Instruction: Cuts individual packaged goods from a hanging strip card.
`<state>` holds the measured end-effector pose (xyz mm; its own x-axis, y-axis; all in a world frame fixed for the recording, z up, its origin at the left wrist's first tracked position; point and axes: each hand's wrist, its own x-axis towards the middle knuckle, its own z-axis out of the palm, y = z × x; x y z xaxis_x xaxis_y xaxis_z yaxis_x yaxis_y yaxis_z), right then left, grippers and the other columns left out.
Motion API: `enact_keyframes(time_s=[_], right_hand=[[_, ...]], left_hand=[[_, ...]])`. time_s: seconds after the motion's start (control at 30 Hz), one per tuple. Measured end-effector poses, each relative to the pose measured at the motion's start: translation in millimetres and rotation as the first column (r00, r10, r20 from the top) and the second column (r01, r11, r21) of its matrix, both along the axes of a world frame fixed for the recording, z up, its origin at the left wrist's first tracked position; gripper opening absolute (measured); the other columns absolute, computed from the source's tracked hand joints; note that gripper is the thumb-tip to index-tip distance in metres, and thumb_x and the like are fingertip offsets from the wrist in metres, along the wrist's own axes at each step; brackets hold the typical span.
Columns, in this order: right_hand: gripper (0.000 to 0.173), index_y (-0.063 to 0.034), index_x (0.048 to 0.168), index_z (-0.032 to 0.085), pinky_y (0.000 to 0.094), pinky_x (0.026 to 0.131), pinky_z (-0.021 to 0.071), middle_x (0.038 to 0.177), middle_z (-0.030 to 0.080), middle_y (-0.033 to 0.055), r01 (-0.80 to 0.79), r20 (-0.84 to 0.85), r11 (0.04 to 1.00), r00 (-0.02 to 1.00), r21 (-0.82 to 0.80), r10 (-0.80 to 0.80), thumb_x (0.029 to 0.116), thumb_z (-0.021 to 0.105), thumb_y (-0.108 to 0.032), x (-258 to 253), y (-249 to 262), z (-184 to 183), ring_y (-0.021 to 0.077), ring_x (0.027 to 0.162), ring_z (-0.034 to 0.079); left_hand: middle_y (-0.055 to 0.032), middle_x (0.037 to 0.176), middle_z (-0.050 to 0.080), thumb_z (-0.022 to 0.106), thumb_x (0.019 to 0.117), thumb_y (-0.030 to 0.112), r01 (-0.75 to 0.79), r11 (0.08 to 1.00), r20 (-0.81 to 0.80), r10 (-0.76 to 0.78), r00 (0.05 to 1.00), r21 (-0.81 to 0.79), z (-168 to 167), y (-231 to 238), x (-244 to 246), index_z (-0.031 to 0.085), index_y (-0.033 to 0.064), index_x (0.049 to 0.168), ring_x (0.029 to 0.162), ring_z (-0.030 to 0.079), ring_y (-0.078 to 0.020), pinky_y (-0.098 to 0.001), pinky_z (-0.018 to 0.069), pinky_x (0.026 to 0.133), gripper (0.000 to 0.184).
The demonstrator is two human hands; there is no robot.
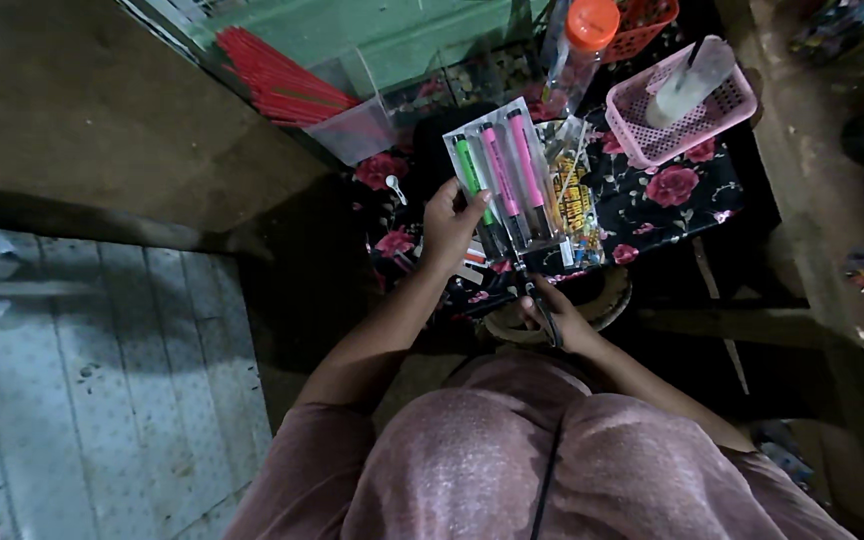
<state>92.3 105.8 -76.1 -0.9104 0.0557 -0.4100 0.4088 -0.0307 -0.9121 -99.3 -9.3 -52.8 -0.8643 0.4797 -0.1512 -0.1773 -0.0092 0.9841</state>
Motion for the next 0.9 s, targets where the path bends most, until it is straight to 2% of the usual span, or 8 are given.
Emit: enact_keyframes(time_s=[0.1,0.2,0.37,0.43,0.5,0.6,0.8,0.9], right_hand=[[0.053,-0.0016,0.145,0.042,0.0232,0.069,0.0523,0.086,0.058,0.0007,-0.003,0.023,1.0,1.0,0.004,0.003,0.103,0.053,-0.032,-0.4,2.1,8.3,0.0051,0.072,0.057],[0.051,-0.0022,0.143,0.043,0.0216,0.067,0.0514,0.088,0.058,0.0004,0.025,-0.009,1.0,1.0,0.001,-0.025,0.1022,0.055,-0.031,-1.9,-1.5,5.0,0.0037,0.071,0.056],[0.052,-0.0016,0.146,0.039,0.026,0.07,0.0521,0.092,0.06,0.0043,-0.054,0.02,0.998,0.998,0.039,0.053,0.1037,0.053,-0.028,-9.4,6.0,18.2,0.0083,0.076,0.058],[0.053,-0.001,0.149,0.036,0.0289,0.071,0.053,0.096,0.061,0.0077,-0.029,0.018,0.998,0.999,0.052,0.028,0.1049,0.053,-0.023,-10.7,7.7,20.6,0.0109,0.077,0.059],[0.049,-0.0022,0.146,0.039,0.025,0.069,0.0533,0.092,0.061,0.0037,0.003,-0.004,1.0,1.0,0.03,-0.003,0.1045,0.052,-0.025,-12.3,4.2,16.5,0.0075,0.074,0.059],[0.041,-0.0024,0.144,0.041,0.024,0.069,0.0518,0.089,0.058,0.003,0.027,0.058,1.0,0.998,-0.008,-0.026,0.1072,0.047,-0.019,-17.4,-6.0,23.9,0.0069,0.073,0.057],[0.044,-0.0042,0.141,0.045,0.0193,0.062,0.0503,0.082,0.056,-0.0006,0.051,-0.033,0.999,0.998,-0.013,-0.051,0.1046,0.052,-0.027,-14.5,-9.1,8.6,0.0031,0.066,0.055],[0.042,-0.0021,0.141,0.046,0.0189,0.06,0.049,0.082,0.056,-0.0002,0.079,-0.056,0.997,0.995,0.013,-0.079,0.1049,0.053,-0.024,-13.0,-15.8,9.0,0.0032,0.064,0.053]], left_hand=[[-0.0113,0.109,0.067,0.063,0.0998,0.011,0.001,1.0,0.002,-0.001,1.0,-0.028,2.3,1.7,-1.6,0.057,-0.0034,0.127,0.093,0.069,-0.0144,-0.0337,0.0606,0.082,0.031],[-0.0119,0.113,0.065,0.06,0.102,0.013,0.023,1.0,0.057,-0.022,0.998,-0.013,5.9,0.3,-2.2,0.055,-0.0028,0.131,0.097,0.069,-0.0157,-0.0352,0.0608,0.084,0.033],[-0.0105,0.113,0.064,0.055,0.1048,0.013,0.04,0.999,0.174,-0.044,0.984,0.025,15.1,-5.5,-7.9,0.052,-0.0011,0.132,0.096,0.069,-0.016,-0.0364,0.0616,0.084,0.03],[-0.01,0.111,0.064,0.056,0.1046,0.012,0.044,0.999,0.148,-0.046,0.988,0.017,17.1,-3.7,-7.5,0.053,-0.0004,0.131,0.095,0.07,-0.0158,-0.0361,0.062,0.083,0.03],[-0.011,0.11,0.065,0.059,0.1024,0.012,0.051,0.999,0.065,-0.051,0.997,0.011,12.4,-0.7,-5.8,0.055,-0.0015,0.13,0.095,0.069,-0.0164,-0.0366,0.0618,0.083,0.031],[-0.0101,0.108,0.066,0.061,0.101,0.014,0.063,0.998,-0.009,-0.063,0.998,0.0,6.6,-0.5,-5.3,0.056,-0.0021,0.128,0.094,0.069,-0.015,-0.0354,0.0608,0.084,0.032],[-0.0095,0.107,0.066,0.06,0.1019,0.012,0.051,0.999,0.009,-0.051,0.999,0.006,6.6,-3.4,-5.5,0.056,-0.0018,0.127,0.092,0.069,-0.0141,-0.0343,0.0615,0.082,0.029],[-0.0093,0.107,0.066,0.06,0.1012,0.011,0.035,0.999,0.017,-0.035,0.999,0.018,5.5,-3.1,-3.3,0.056,-0.0024,0.129,0.093,0.069,-0.0135,-0.0335,0.0606,0.083,0.031]])
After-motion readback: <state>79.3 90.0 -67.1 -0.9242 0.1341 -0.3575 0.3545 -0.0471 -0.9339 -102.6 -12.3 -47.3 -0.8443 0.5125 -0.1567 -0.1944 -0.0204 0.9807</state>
